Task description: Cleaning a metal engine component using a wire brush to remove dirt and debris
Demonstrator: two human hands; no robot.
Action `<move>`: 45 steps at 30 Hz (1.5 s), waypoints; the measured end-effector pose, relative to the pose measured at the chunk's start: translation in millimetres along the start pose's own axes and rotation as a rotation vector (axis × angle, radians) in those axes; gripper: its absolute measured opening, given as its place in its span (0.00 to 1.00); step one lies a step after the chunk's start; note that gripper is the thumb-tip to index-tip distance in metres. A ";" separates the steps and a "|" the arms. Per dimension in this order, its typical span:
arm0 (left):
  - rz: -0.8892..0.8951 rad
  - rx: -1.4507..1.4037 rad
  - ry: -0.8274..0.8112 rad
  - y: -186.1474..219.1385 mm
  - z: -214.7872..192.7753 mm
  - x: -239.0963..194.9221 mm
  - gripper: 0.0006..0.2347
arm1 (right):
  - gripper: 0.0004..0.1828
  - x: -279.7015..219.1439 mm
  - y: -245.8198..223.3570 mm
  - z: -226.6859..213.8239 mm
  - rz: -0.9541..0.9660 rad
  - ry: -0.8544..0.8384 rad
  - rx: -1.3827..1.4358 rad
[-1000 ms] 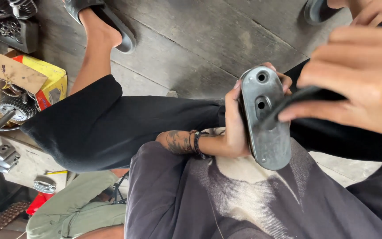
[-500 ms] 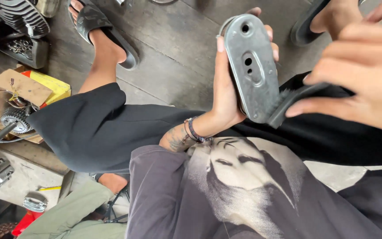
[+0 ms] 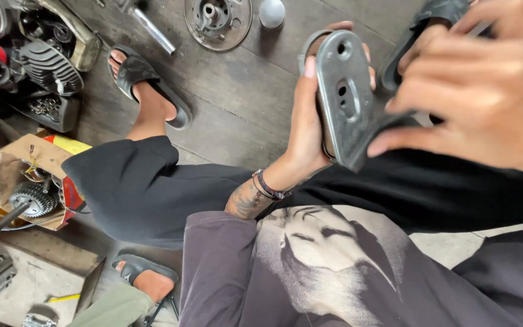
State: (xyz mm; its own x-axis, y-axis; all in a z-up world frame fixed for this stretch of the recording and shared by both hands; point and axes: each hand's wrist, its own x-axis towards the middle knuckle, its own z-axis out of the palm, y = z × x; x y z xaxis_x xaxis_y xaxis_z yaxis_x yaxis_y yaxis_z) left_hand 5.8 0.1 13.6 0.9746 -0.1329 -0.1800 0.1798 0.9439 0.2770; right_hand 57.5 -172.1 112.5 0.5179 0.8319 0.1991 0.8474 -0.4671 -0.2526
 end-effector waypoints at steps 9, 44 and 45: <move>0.001 0.052 -0.143 18.8 -10.3 5.2 0.25 | 0.19 -47.6 28.3 -5.5 0.503 0.080 0.356; 0.162 0.663 -0.166 49.6 7.2 -11.3 0.30 | 0.08 -20.6 -5.3 -11.4 0.020 -0.050 -0.185; 0.207 0.839 -0.192 51.8 9.3 -11.8 0.31 | 0.07 -16.9 -7.5 -13.3 0.029 0.032 -0.231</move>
State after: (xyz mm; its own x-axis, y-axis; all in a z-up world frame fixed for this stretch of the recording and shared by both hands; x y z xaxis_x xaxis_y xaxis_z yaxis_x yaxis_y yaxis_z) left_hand 4.9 47.8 38.9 0.9904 -0.1038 0.0916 -0.0381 0.4317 0.9012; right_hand 44.0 -186.6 123.6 0.5430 0.8089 0.2255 0.8343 -0.5502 -0.0356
